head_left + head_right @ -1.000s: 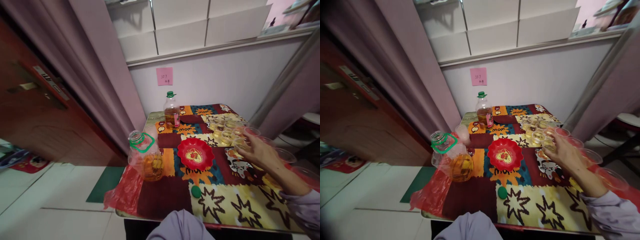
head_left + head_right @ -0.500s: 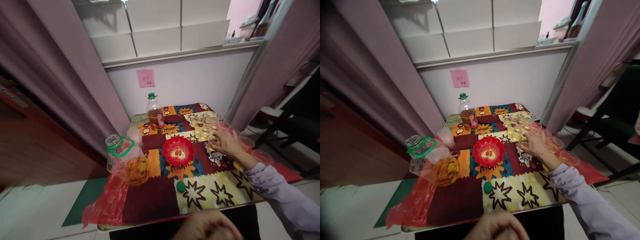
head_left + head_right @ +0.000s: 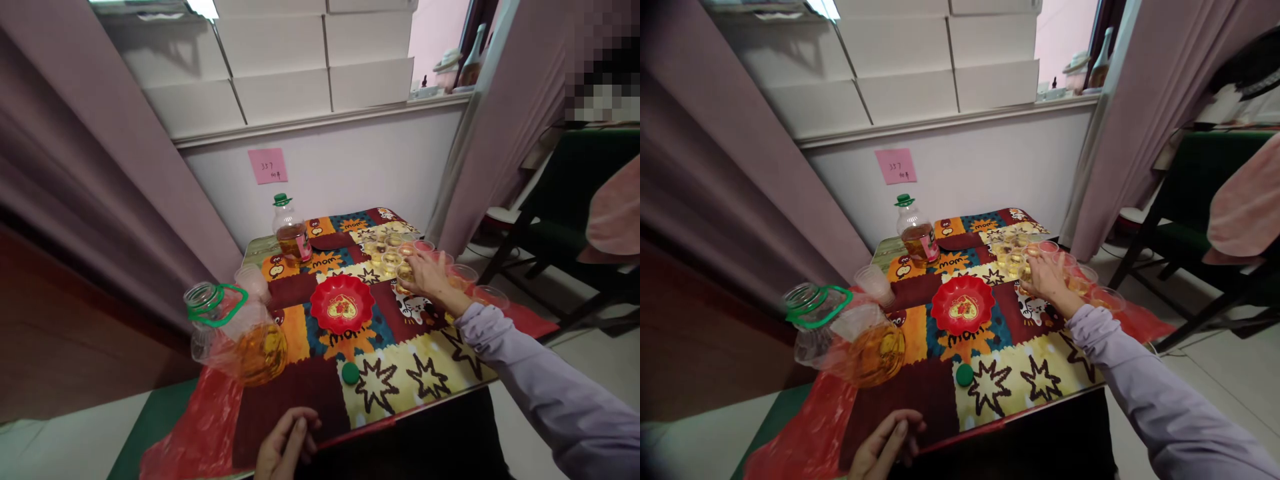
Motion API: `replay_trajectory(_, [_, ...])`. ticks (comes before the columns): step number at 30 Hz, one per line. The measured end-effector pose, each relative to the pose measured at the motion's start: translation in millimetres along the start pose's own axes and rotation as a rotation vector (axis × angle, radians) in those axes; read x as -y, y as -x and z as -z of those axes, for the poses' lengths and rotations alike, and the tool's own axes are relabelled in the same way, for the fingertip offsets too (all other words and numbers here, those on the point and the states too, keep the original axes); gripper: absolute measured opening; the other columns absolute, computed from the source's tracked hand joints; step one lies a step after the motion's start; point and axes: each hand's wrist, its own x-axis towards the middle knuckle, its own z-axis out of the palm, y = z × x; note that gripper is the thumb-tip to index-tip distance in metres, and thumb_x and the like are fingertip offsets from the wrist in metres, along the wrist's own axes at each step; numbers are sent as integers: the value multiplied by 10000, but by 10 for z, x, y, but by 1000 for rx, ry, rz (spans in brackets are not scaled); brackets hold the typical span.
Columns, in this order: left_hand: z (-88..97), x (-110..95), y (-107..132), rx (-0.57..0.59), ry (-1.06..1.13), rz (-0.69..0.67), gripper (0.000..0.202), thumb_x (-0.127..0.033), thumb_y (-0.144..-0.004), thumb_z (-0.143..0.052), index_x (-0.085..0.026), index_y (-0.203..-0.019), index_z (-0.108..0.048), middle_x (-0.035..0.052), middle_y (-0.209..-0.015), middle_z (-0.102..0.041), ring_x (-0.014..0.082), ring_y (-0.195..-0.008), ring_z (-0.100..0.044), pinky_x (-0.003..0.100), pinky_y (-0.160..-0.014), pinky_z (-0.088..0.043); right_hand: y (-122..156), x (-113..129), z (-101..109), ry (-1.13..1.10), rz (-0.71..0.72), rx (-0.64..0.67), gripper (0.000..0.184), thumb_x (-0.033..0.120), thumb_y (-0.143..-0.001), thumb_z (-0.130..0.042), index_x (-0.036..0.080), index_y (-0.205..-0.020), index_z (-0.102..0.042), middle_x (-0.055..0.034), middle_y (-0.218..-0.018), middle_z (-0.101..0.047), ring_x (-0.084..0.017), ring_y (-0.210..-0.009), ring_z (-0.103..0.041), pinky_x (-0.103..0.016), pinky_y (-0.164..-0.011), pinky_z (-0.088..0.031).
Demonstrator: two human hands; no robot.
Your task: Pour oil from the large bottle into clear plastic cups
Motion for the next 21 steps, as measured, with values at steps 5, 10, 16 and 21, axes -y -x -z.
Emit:
replay_trajectory(5, [122, 77, -63, -156, -137, -105, 583, -746, -903, -610, -205, -1027, -790, 64, -780, -743, 207, -678, -640, 306, -646, -516, 15, -22, -42, 10, 3, -13, 530, 504, -901, -618, 182, -1320, -656, -229, -1411, -695, -450, -1421, -503, -840, -1198, -90])
replay_trajectory(10, [310, 44, -209, -388, -371, -362, 493, -671, -940, -594, -222, -932, -798, 84, -834, -789, 246, -750, -735, 333, -702, -587, 34, -37, -86, -8, -9, -32, 571, 521, -926, -590, 166, -1369, -646, -227, -1416, -699, -466, -1461, -483, -859, -1191, -68])
replay_trajectory(16, [467, 150, -386, -366, -564, -636, 337, -473, -1014, -586, -233, -851, -758, 44, -783, -784, 203, -711, -753, 282, -682, -587, 40, 53, 66, 14, 18, -91, 568, 522, -949, -587, 168, -1387, -652, -242, -1451, -681, -473, -1442, -510, -844, -1188, -98])
replay_trajectory(21, [450, 268, -438, -370, -638, -659, 327, -420, -1043, -557, -237, -853, -749, 30, -778, -775, 192, -702, -753, 273, -668, -576, -201, 691, 545, -152, 216, -193, 360, 490, -1011, -585, 217, -1138, -783, -170, -1224, -783, -374, -1210, -673, -620, -1172, -358])
